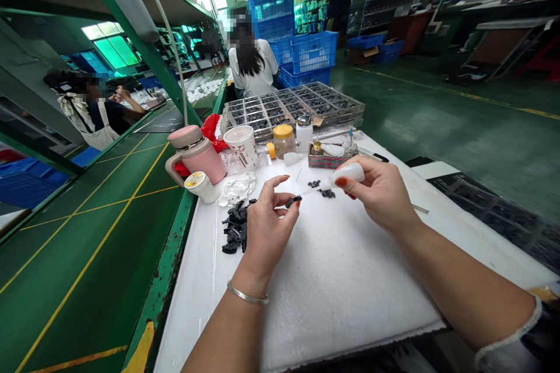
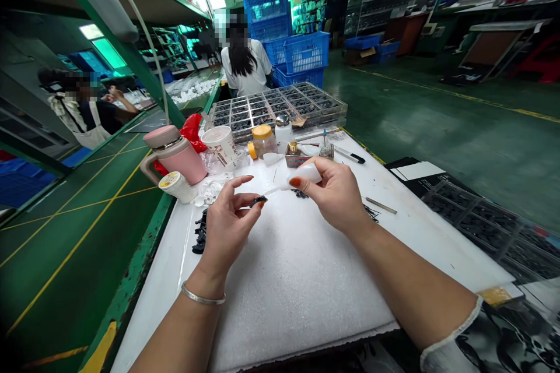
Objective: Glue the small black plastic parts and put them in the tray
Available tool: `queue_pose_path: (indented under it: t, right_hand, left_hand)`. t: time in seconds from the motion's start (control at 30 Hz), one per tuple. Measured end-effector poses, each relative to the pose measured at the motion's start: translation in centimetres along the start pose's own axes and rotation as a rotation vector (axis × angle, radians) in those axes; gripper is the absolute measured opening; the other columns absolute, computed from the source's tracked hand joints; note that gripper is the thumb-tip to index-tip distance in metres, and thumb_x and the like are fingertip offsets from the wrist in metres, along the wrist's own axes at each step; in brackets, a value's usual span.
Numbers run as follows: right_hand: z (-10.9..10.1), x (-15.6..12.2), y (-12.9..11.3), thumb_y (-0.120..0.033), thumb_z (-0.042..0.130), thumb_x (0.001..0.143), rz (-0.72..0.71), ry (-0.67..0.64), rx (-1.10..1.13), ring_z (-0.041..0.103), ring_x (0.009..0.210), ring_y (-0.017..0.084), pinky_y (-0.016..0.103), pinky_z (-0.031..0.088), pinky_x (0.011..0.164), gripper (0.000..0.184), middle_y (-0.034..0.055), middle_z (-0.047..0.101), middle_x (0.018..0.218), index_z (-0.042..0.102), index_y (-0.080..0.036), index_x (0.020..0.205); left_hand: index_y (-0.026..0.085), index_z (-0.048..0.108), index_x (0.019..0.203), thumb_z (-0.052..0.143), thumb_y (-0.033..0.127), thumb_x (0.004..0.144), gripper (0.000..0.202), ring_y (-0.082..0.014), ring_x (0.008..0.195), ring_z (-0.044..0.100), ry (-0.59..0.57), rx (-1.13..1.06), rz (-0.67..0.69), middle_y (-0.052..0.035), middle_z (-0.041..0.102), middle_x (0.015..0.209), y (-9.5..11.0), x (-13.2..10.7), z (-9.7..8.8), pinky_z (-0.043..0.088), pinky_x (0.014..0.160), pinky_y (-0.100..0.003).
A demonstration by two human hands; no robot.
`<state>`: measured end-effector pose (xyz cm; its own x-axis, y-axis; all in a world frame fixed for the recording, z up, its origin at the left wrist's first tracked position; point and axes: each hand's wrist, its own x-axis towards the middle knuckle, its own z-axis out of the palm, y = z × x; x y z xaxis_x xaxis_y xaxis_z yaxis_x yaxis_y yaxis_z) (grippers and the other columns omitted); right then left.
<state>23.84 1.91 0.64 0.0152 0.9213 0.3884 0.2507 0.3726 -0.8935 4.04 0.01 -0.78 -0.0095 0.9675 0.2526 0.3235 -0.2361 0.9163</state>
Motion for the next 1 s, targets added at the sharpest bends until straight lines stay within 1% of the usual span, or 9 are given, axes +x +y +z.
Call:
queue_pose_path:
  t: [0.37,0.57,0.63,0.7,0.77,0.83,0.87,0.93,1.0]
  right_hand:
    - [-0.3,0.2,0.1,-0.048,0.073,0.069,-0.013,0.039,0.023,0.044,0.053,0.011,0.024,0.033,0.046,0.036,-0.0003,0.052,0.06,0.064,-0.015,0.076]
    - [-0.1,0.1,0.1,-0.047,0.075,0.068,0.0,0.024,0.06,0.045,0.053,0.011,0.024,0.032,0.046,0.035,-0.0003,0.052,0.06,0.064,-0.015,0.075]
    - [-0.1,0.2,0.2,-0.044,0.076,0.068,0.011,0.02,0.099,0.044,0.052,0.01,0.024,0.032,0.046,0.032,-0.0007,0.052,0.059,0.064,-0.015,0.075]
    - [-0.2,0.3,0.4,-0.041,0.075,0.071,0.025,0.019,0.196,0.044,0.051,0.01,0.024,0.032,0.046,0.029,-0.0009,0.051,0.058,0.064,-0.015,0.075]
    - [-0.2,0.5,0.6,-0.039,0.072,0.075,0.069,0.026,0.349,0.045,0.052,0.009,0.023,0.033,0.047,0.026,-0.0002,0.053,0.06,0.063,-0.015,0.076]
    - [-0.1,0.7,0.8,-0.037,0.072,0.075,0.165,0.052,0.515,0.051,0.06,0.011,0.021,0.035,0.047,0.024,0.0017,0.058,0.068,0.061,-0.016,0.081]
    - [0.0,0.8,0.8,-0.034,0.074,0.073,0.226,0.061,0.585,0.055,0.065,0.011,0.019,0.035,0.047,0.025,0.0024,0.06,0.075,0.058,-0.018,0.085]
    - [0.3,0.8,0.9,-0.024,0.08,0.065,0.333,0.039,0.68,0.057,0.072,0.012,0.018,0.037,0.049,0.037,0.0019,0.062,0.086,0.053,-0.02,0.09]
    - [0.9,0.6,1.0,-0.016,0.082,0.059,0.386,-0.047,0.697,0.054,0.067,0.009,0.017,0.038,0.051,0.044,-0.0013,0.059,0.086,0.049,-0.02,0.088]
  left_hand:
    - [0.026,0.053,0.121,0.064,0.024,0.077,0.045,-0.0132,0.073,0.066,0.009,0.038,0.017,-0.0027,0.07,0.088,-0.3,0.0,0.0,0.053,0.07,-0.023]
    - [0.028,0.051,0.121,0.063,0.024,0.078,0.045,-0.0134,0.076,0.066,-0.009,0.07,0.018,-0.001,0.07,0.087,-0.2,0.1,-0.1,0.054,0.07,-0.024]
    - [0.028,0.051,0.12,0.063,0.024,0.078,0.044,-0.013,0.075,0.066,0.003,0.067,0.023,-0.0005,0.07,0.087,-0.2,0.1,0.0,0.054,0.07,-0.024]
    - [0.027,0.052,0.12,0.063,0.023,0.078,0.044,-0.0133,0.076,0.066,0.006,0.046,0.025,-0.0008,0.07,0.087,-0.3,0.1,0.0,0.054,0.071,-0.024]
    - [0.026,0.052,0.119,0.063,0.022,0.079,0.042,-0.0148,0.08,0.067,-0.011,-0.02,0.017,-0.0019,0.07,0.088,-0.4,0.1,0.0,0.055,0.072,-0.026]
    - [0.025,0.051,0.119,0.06,0.021,0.08,0.04,-0.0168,0.085,0.067,-0.047,-0.128,-0.011,-0.0034,0.07,0.09,-0.4,0.2,0.0,0.056,0.072,-0.027]
    - [0.024,0.05,0.119,0.059,0.02,0.081,0.04,-0.0177,0.087,0.067,-0.067,-0.188,-0.031,-0.0042,0.07,0.091,-0.3,0.2,0.0,0.056,0.072,-0.028]
    - [0.022,0.049,0.12,0.058,0.017,0.081,0.041,-0.0189,0.089,0.067,-0.097,-0.299,-0.067,-0.0055,0.071,0.091,-0.2,0.3,0.0,0.056,0.071,-0.028]
    - [0.021,0.047,0.121,0.059,0.015,0.08,0.043,-0.0195,0.089,0.067,-0.118,-0.386,-0.092,-0.0068,0.071,0.092,-0.1,0.4,0.1,0.056,0.071,-0.027]
